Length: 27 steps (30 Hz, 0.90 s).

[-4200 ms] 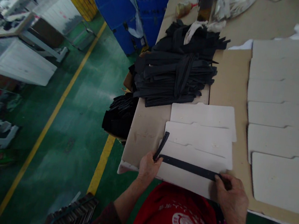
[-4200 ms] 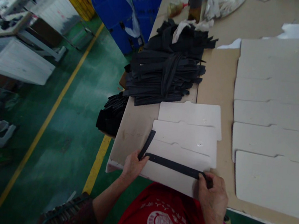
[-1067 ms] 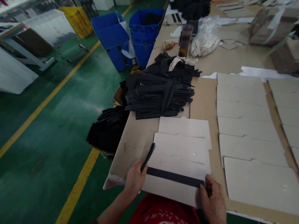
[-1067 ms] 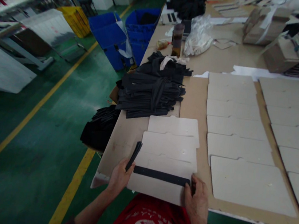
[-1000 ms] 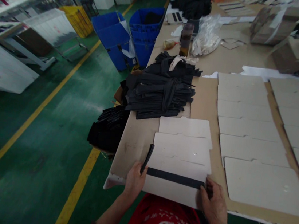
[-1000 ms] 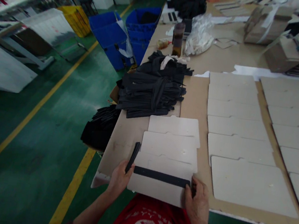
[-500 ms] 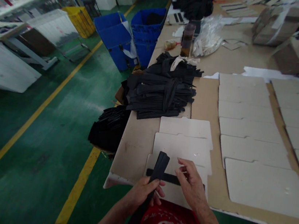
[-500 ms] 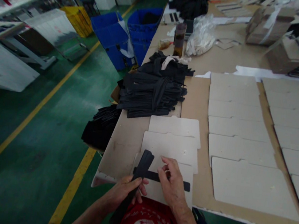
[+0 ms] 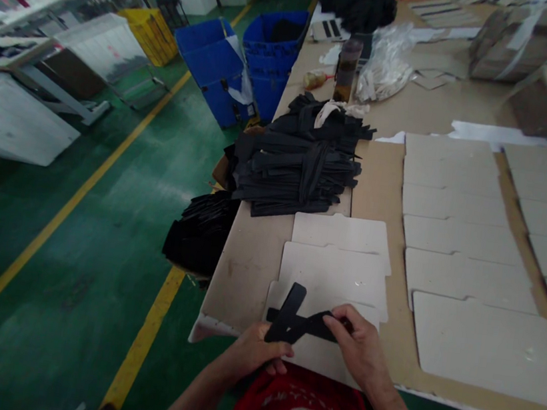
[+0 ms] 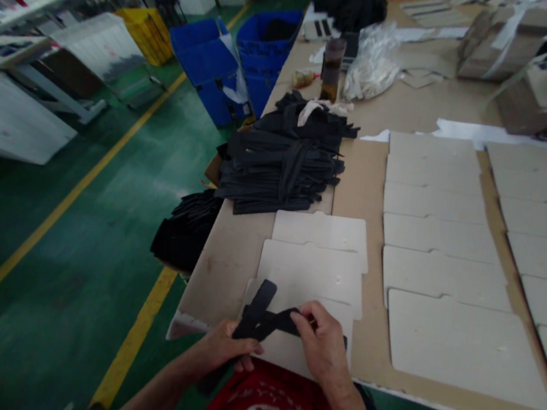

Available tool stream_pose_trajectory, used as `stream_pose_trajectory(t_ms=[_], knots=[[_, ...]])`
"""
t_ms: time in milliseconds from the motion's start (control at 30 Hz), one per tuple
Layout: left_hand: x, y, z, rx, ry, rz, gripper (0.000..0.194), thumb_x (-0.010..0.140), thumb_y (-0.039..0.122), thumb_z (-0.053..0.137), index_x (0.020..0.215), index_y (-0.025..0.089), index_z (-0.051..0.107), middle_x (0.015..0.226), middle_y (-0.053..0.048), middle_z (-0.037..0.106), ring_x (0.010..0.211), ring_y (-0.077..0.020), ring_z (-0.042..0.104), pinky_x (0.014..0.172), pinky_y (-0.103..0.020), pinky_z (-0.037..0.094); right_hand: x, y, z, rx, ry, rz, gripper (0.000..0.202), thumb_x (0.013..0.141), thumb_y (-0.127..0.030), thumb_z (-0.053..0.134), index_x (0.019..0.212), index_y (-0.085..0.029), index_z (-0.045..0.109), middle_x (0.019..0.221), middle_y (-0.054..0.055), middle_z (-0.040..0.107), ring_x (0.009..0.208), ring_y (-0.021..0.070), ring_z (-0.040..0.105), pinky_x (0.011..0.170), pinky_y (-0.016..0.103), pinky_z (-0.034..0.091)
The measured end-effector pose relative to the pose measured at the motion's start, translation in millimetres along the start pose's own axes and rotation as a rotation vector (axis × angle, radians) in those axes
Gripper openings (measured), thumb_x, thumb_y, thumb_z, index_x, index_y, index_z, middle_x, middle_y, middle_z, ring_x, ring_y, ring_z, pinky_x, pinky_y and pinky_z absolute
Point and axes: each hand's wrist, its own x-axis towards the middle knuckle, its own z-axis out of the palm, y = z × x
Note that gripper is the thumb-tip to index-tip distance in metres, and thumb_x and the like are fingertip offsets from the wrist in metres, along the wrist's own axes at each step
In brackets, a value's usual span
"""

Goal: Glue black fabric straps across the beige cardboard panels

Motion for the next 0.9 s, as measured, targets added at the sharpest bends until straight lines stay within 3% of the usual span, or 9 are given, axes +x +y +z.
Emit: stream_pose_trajectory(t_ms=[133, 267, 433, 667, 900], knots=[[-6, 11, -32.9, 0.12, 0.013, -0.012, 0.033, 0.072, 0.042, 0.071, 0.089, 0.014, 0.07, 0.066, -0.001, 0.07, 0.055, -0.01, 0.057, 0.052, -0.019, 0.04, 2, 26, -31, 0.126, 0.109, 0.257, 0.03, 0.077, -0.051, 0.064, 0.073, -0.023, 0.054, 0.06, -0.004, 0.053, 0.057, 0.0141, 0.048, 0.052, 0.027, 0.039], [14, 23, -49.8, 0.123, 0.179, 0.076, 0.037, 0.066, 0.035, 0.075, 0.096, 0.014, 0.069, 0.068, 0.0, 0.069, 0.06, -0.0126, 0.058, 0.056, -0.022, 0.042, 13, 49, -51, 0.234, 0.176, 0.309, 0.04, 0.067, -0.05, 0.07, 0.093, -0.021, 0.061, 0.067, -0.004, 0.052, 0.06, 0.0154, 0.051, 0.053, 0.028, 0.041], [53, 46, -42.7, 0.079, 0.43, 0.212, 0.037, 0.065, 0.034, 0.075, 0.097, 0.016, 0.067, 0.064, 0.004, 0.064, 0.06, -0.0122, 0.058, 0.056, -0.022, 0.043, 39, 66, -66, 0.068, 0.341, 0.237, 0.043, 0.07, -0.051, 0.065, 0.1, -0.019, 0.065, 0.072, -0.002, 0.053, 0.065, 0.0163, 0.051, 0.063, 0.031, 0.044], [91, 55, -38.4, 0.127, 0.498, 0.245, 0.036, 0.072, 0.042, 0.069, 0.094, 0.013, 0.067, 0.065, 0.0, 0.066, 0.053, -0.0102, 0.053, 0.051, -0.022, 0.041, 62, 73, -67, -0.119, 0.399, 0.234, 0.039, 0.074, -0.048, 0.061, 0.102, -0.021, 0.067, 0.084, 0.004, 0.068, 0.076, 0.0215, 0.06, 0.075, 0.037, 0.048], [107, 50, -38.8, 0.161, 0.556, 0.249, 0.036, 0.073, 0.041, 0.068, 0.097, 0.015, 0.067, 0.062, 0.002, 0.063, 0.051, -0.0101, 0.051, 0.05, -0.021, 0.04, 67, 78, -60, -0.19, 0.403, 0.224, 0.039, 0.078, -0.045, 0.057, 0.107, -0.021, 0.067, 0.093, 0.007, 0.072, 0.083, 0.0234, 0.064, 0.079, 0.039, 0.049]])
